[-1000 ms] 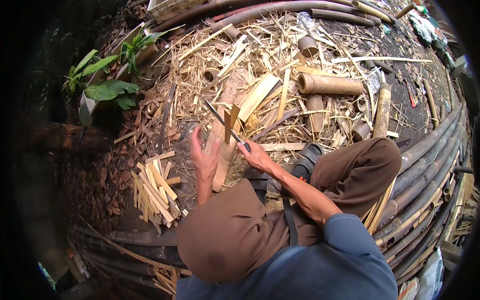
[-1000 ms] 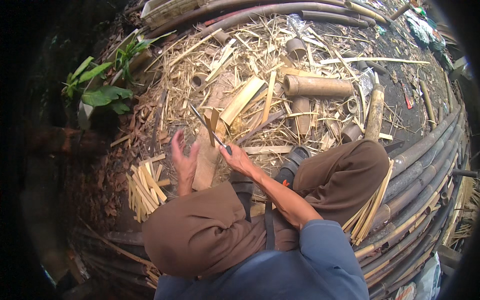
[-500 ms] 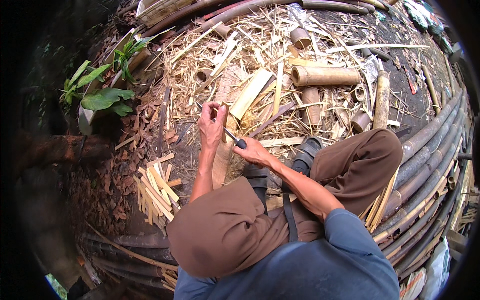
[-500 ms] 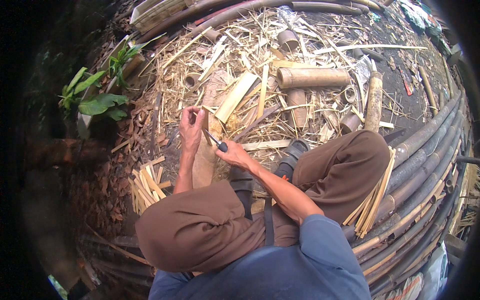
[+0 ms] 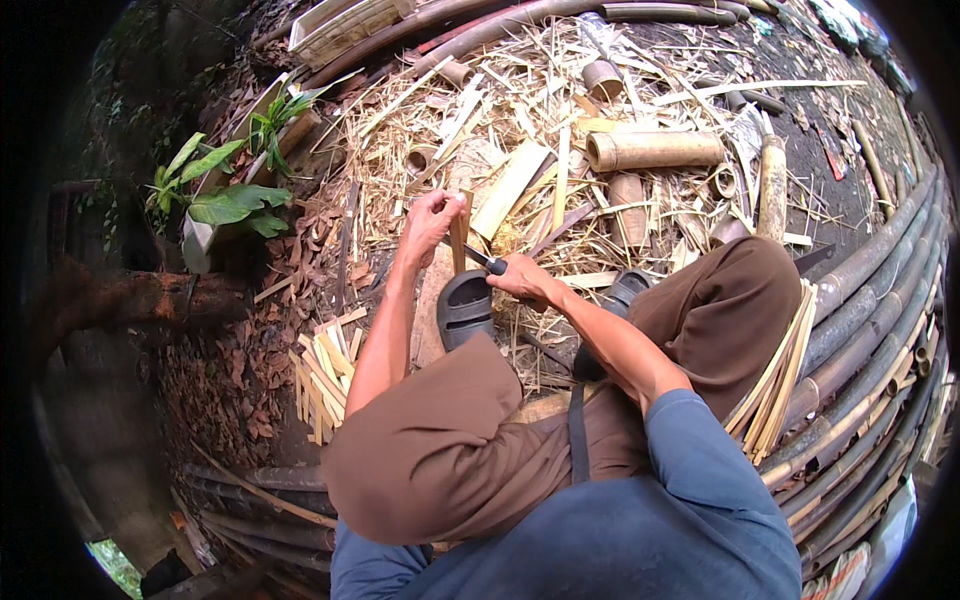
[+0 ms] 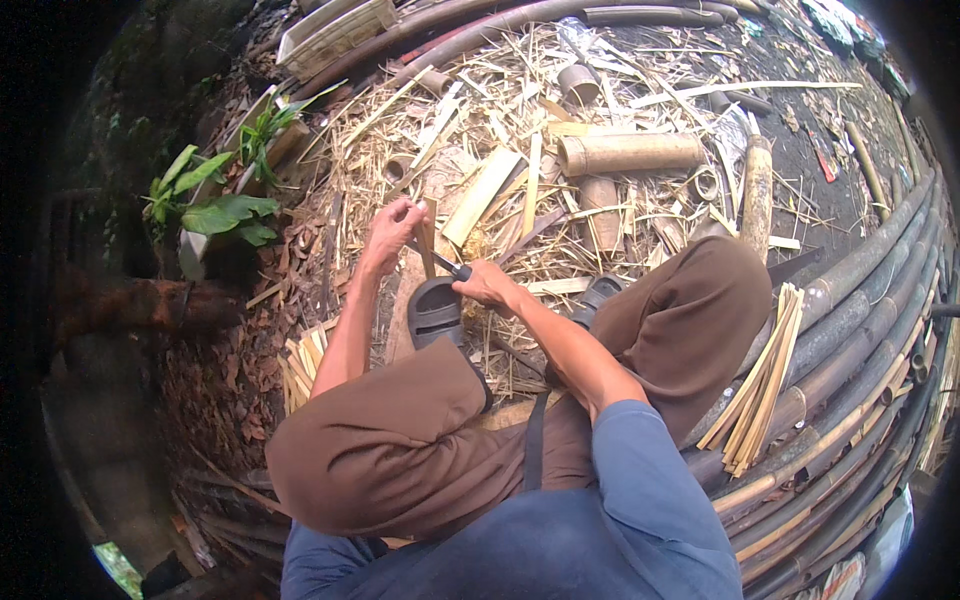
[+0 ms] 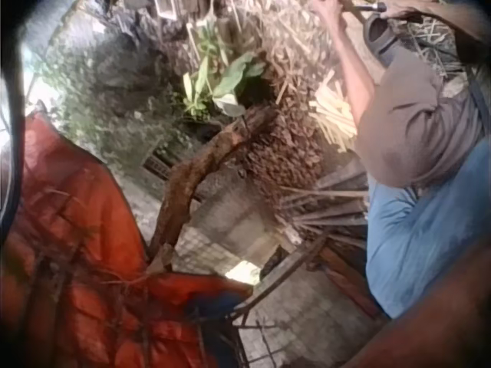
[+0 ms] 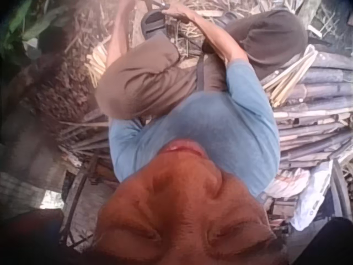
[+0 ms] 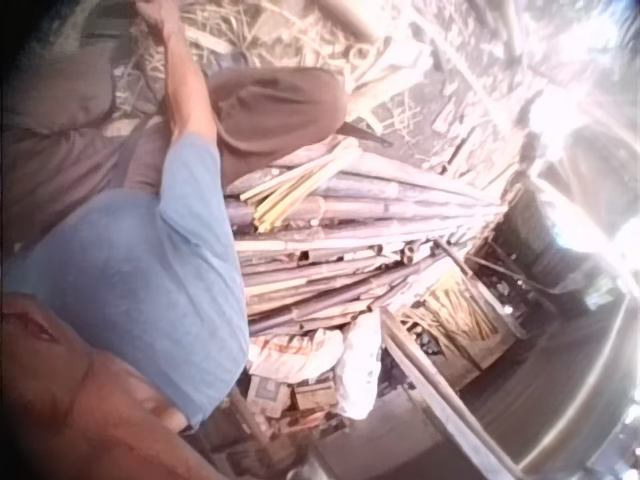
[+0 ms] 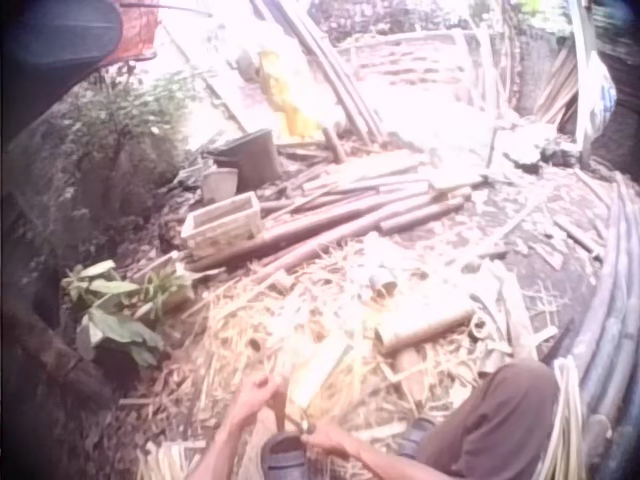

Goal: The person sits on the ground and uses a machete to split bamboo strips into smaller pieces. They repeatedly position the bamboo, strike it with the machete, and separate the resulting strips.

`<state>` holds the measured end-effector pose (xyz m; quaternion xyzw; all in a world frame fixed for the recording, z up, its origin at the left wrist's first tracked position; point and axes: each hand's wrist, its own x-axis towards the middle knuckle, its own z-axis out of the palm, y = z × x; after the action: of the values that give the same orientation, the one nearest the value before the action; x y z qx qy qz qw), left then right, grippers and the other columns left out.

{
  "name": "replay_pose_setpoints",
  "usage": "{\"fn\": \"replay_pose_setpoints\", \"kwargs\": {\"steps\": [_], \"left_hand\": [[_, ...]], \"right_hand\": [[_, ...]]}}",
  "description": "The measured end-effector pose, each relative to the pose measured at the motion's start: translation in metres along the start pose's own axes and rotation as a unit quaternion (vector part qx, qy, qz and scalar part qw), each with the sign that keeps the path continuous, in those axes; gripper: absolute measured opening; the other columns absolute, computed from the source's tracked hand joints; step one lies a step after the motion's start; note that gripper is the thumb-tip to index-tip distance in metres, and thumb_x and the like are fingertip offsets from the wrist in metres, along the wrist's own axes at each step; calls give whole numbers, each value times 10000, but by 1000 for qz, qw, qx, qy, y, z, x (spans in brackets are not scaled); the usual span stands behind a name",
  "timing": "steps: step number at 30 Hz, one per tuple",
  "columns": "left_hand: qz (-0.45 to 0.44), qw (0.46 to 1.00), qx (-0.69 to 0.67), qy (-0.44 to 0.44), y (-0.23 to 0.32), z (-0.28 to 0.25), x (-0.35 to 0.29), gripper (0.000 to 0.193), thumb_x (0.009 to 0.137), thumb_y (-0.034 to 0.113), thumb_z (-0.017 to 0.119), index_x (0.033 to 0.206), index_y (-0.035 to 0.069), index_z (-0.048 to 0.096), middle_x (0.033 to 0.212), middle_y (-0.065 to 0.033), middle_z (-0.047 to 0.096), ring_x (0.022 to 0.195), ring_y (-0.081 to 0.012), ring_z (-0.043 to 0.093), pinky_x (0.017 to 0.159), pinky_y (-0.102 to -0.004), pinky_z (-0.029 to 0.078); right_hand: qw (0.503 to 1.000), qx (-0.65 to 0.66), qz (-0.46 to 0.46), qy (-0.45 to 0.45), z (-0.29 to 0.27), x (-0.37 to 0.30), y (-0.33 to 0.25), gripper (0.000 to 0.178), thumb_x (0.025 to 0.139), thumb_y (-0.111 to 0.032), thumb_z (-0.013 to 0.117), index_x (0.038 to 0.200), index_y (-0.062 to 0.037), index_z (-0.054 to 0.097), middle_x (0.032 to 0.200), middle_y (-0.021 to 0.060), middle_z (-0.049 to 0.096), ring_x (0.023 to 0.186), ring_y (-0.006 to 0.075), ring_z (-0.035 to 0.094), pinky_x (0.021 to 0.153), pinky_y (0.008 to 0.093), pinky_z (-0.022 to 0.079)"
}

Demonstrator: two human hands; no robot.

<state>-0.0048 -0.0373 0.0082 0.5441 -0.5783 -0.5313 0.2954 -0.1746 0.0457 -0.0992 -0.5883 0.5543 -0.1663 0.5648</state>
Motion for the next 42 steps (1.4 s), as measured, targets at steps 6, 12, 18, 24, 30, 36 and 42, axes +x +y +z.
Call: {"fn": "replay_pose_setpoints", "kwargs": {"steps": [6,12,18,24,30,36,42], "left_hand": [[2,1000,-1,2,-9,-5,-4,279,869,312,672,830,37,639,741,-3,590,682,-76,481,630,-240,387],[16,998,-48,24,-12,-11,-23,203,878,223,645,784,47,610,716,14,571,659,-57,455,611,-227,366],[-95,932,-347,37,-32,0,-52,224,918,155,599,734,27,583,758,-47,660,704,-86,584,648,-254,481],[-4,996,-69,59,-19,-39,-60,186,894,185,657,940,5,646,823,-33,661,781,-92,606,729,-271,503],[95,991,71,61,-59,2,-12,226,924,225,589,999,20,647,888,-96,666,863,-195,636,804,-316,494],[132,983,128,12,-151,14,33,174,874,108,536,985,-10,599,822,-119,620,736,-221,609,693,-336,501],[185,886,395,-156,-107,33,70,273,733,87,708,922,-16,541,778,-149,568,718,-309,580,661,-394,479]], "right_hand": [[997,20,72,-31,-13,-18,-27,338,769,-331,654,805,3,620,634,106,572,583,188,528,545,362,433],[997,-29,66,-39,-10,-6,-22,323,765,-317,658,758,2,610,633,108,576,589,205,533,559,365,443],[993,-55,105,-29,-20,13,13,290,771,-280,643,814,6,655,711,178,658,668,285,637,639,385,507],[998,9,66,15,-5,3,45,347,804,-309,645,728,21,566,550,83,514,518,174,489,505,375,409],[994,-51,67,71,4,-10,48,408,795,-408,630,835,-2,624,689,102,618,622,209,588,591,379,484],[981,31,-28,191,-21,-55,1,458,775,-411,630,938,17,612,772,178,630,754,278,612,704,427,491],[950,134,-67,273,-77,-163,-58,306,768,-284,598,777,11,516,602,112,513,565,194,508,550,378,429]]}}
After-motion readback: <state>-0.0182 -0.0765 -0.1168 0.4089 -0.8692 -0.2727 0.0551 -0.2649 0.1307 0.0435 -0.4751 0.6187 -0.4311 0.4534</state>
